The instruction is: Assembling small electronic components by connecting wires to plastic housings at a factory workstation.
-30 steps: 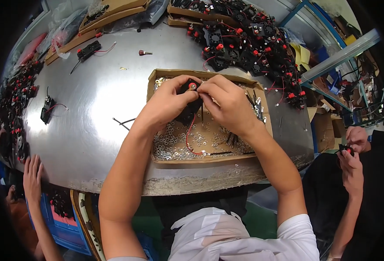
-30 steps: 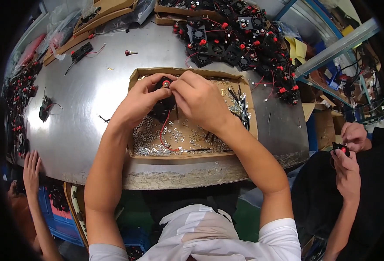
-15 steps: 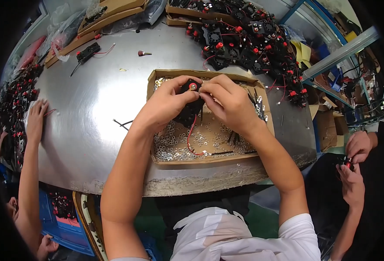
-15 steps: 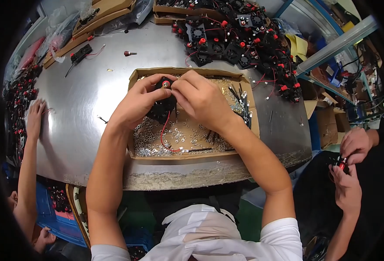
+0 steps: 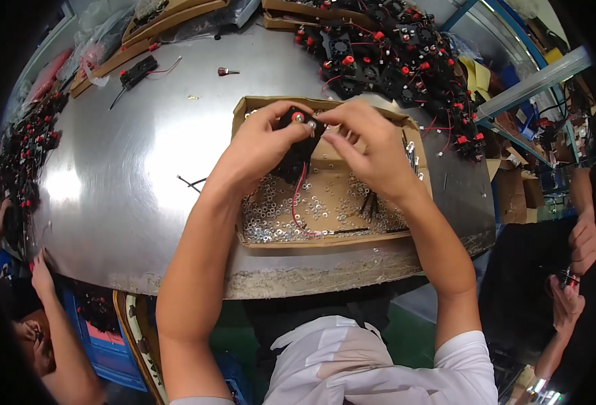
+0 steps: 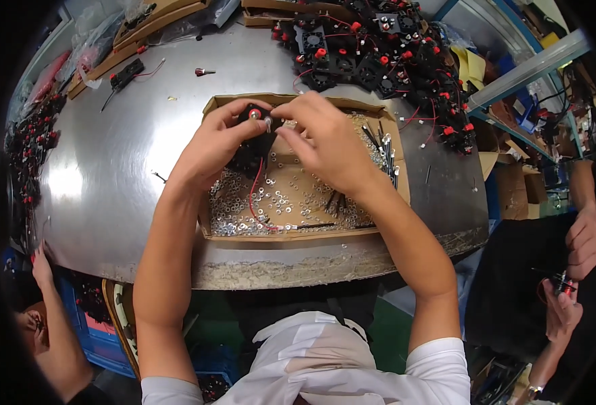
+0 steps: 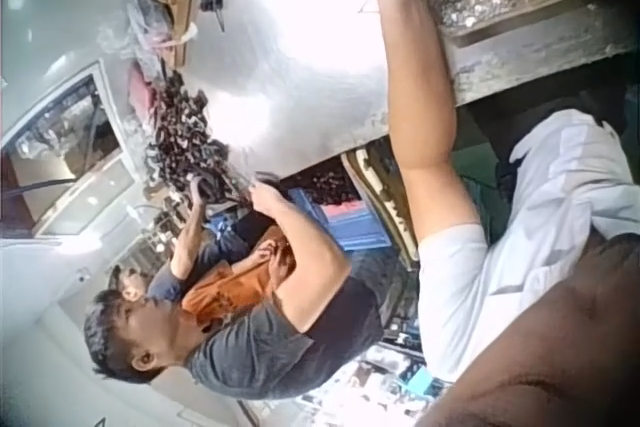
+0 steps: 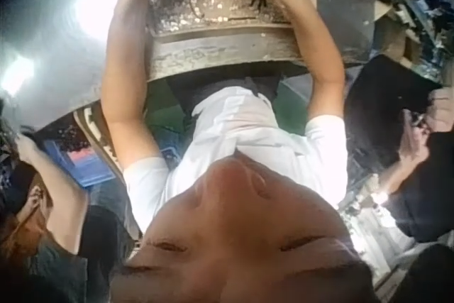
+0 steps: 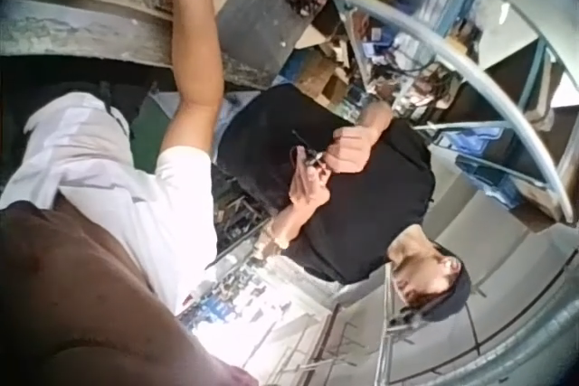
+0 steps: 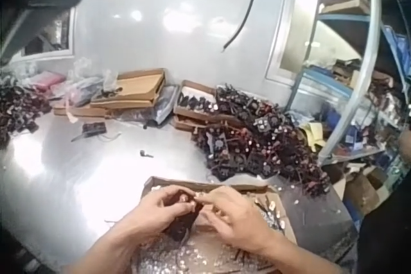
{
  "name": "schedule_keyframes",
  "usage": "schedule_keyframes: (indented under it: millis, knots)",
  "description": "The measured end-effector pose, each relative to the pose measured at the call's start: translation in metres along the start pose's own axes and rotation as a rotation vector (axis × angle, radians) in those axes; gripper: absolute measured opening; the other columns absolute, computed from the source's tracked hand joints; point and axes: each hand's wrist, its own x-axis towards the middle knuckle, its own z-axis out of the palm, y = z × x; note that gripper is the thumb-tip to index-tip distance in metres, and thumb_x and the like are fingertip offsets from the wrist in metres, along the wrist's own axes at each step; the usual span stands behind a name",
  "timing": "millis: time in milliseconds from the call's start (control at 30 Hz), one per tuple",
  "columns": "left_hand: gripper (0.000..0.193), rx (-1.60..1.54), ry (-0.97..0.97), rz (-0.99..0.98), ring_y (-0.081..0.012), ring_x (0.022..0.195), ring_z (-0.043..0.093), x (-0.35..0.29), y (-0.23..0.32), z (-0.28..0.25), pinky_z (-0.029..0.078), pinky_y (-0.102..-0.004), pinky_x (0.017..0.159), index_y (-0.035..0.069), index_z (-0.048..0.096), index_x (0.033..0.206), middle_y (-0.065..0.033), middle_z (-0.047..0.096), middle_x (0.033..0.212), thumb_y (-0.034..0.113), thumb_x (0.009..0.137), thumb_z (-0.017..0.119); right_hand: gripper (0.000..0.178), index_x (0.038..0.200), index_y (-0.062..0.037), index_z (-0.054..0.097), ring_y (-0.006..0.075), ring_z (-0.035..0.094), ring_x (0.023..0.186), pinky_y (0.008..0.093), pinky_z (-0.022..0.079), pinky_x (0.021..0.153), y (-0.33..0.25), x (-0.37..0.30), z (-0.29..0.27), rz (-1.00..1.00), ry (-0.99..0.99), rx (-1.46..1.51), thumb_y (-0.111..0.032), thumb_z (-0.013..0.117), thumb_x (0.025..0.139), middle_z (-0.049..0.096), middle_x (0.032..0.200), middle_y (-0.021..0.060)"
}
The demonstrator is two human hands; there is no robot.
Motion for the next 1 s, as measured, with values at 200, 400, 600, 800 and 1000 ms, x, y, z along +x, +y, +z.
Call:
schedule_keyframes:
  millis: [200, 400, 600, 800, 1000]
  knots:
    - [0.029, -0.13, 0.086, -0.028, -0.0131, 0.077, 0.065, -0.004, 0.009, -0.001, 0.056, -0.0271, 0.066, 0.0, 0.063, 0.117, -0.008, 0.067, 0.094, 0.008, 0.089, 0.065, 0.011, 0.099, 0.0004, 0.067, 0.0118, 0.059, 0.076, 0.0253, 0.047, 0.064, 0.002, -0.005, -0.009, 0.175, 0.026, 0.05, -0.002, 0.066, 0.088, 0.062, 0.09, 0.0057]
    - [0.026, -0.152, 0.129, -0.05, -0.0133, 0.074, 0.065, -0.004, 0.016, -0.009, 0.055, -0.0272, 0.063, -0.002, 0.064, 0.112, -0.0072, 0.067, 0.089, 0.009, 0.089, 0.064, 0.011, 0.097, -0.0007, 0.066, 0.0271, 0.063, 0.08, 0.0351, 0.051, 0.07, 0.007, -0.018, 0.003, 0.091, -0.27, -0.085, -0.007, 0.066, 0.088, 0.062, 0.088, 0.0119]
    - [0.026, -0.118, 0.131, -0.01, -0.012, 0.075, 0.064, -0.003, 0.014, -0.005, 0.054, -0.0265, 0.063, -0.002, 0.064, 0.112, -0.0069, 0.067, 0.09, 0.009, 0.088, 0.064, 0.011, 0.092, -0.0003, 0.064, 0.0324, 0.062, 0.087, 0.0402, 0.05, 0.078, 0.014, -0.02, 0.017, 0.14, -0.377, -0.152, -0.009, 0.068, 0.085, 0.064, 0.09, 0.0147]
    - [0.028, -0.099, 0.132, -0.024, -0.0114, 0.075, 0.064, -0.007, 0.019, -0.003, 0.054, -0.0262, 0.065, 0.0, 0.063, 0.114, -0.0058, 0.067, 0.09, 0.008, 0.088, 0.064, 0.012, 0.088, 0.0003, 0.062, 0.0278, 0.063, 0.075, 0.0372, 0.051, 0.07, 0.017, -0.016, 0.014, 0.201, -0.446, -0.064, -0.007, 0.066, 0.08, 0.063, 0.08, 0.0152]
    - [0.031, -0.103, 0.057, -0.053, -0.0116, 0.08, 0.065, -0.007, 0.015, 0.002, 0.055, -0.0259, 0.07, 0.002, 0.063, 0.118, -0.006, 0.067, 0.096, 0.008, 0.088, 0.064, 0.012, 0.102, 0.0015, 0.066, 0.0065, 0.062, 0.081, 0.0239, 0.051, 0.072, 0.012, -0.006, -0.012, 0.357, -0.065, 0.317, -0.001, 0.061, 0.091, 0.067, 0.088, 0.0003]
